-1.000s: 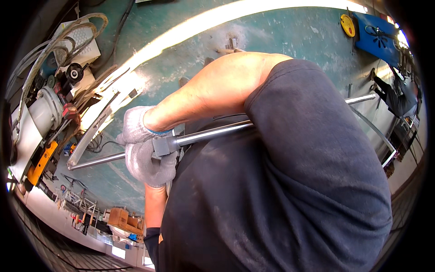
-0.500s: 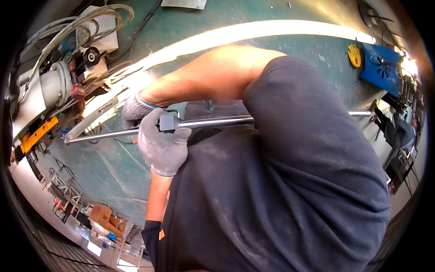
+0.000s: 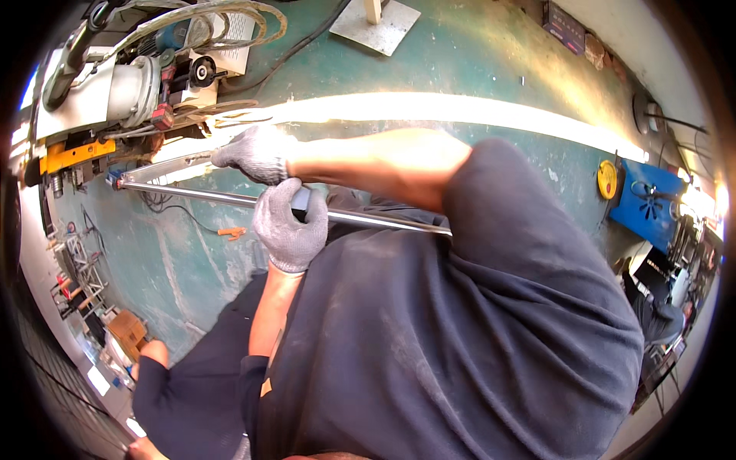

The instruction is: The person hammers a metal piece on a wooden board, then uses an angle grinder to smooth the edges of a metal bracket while sitting on the floor. They later use a metal pipe bender to bend a long metal rod and inspect the bent section with a coworker.

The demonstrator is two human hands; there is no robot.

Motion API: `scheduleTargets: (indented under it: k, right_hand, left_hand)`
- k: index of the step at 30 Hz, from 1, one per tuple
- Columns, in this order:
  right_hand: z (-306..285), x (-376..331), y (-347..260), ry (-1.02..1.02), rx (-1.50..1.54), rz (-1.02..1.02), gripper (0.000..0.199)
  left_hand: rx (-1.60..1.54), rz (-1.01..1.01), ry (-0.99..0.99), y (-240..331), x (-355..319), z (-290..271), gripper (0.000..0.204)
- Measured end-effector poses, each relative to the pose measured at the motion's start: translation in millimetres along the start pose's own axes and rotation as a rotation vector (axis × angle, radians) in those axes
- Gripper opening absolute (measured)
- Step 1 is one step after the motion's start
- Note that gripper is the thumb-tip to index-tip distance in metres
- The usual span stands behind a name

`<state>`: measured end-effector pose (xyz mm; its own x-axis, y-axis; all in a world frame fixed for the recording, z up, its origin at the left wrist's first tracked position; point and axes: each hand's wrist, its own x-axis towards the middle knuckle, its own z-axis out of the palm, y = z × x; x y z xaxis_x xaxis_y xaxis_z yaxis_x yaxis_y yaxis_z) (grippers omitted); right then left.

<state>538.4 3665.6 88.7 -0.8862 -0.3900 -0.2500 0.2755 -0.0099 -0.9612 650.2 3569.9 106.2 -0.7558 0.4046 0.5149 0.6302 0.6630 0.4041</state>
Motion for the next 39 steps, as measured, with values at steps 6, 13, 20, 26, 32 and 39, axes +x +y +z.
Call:
scheduleTargets:
  k: [6,13,20,26,32,39]
  right_hand:
    - [-39,-55,-22,0.014,0.309,0.032,0.042]
    - [-87,-136,-3,0.058,0.121,-0.310,0.051]
    - [-116,-186,-5,0.062,0.206,-0.042,0.035]
    - [-124,-202,-5,0.009,0.055,0.124,0.027]
    - [-130,-233,35,-0.059,0.027,0.444,0.037]
    - [-104,-188,28,-0.172,-0.102,0.452,0.036]
  left_hand:
    - [-0.057,-0.024,-0.030,2,10,7,0.026]
    - [-0.095,-0.101,-0.017,4,3,7,0.027]
    - [-0.064,-0.061,-0.050,6,5,8,0.030]
    - [-0.063,-0.056,-0.044,2,4,8,0.032]
    - [-0.075,-0.025,-0.039,-1,0,7,0.031]
    - [-0.038,0.014,0.022,-4,-12,6,0.034]
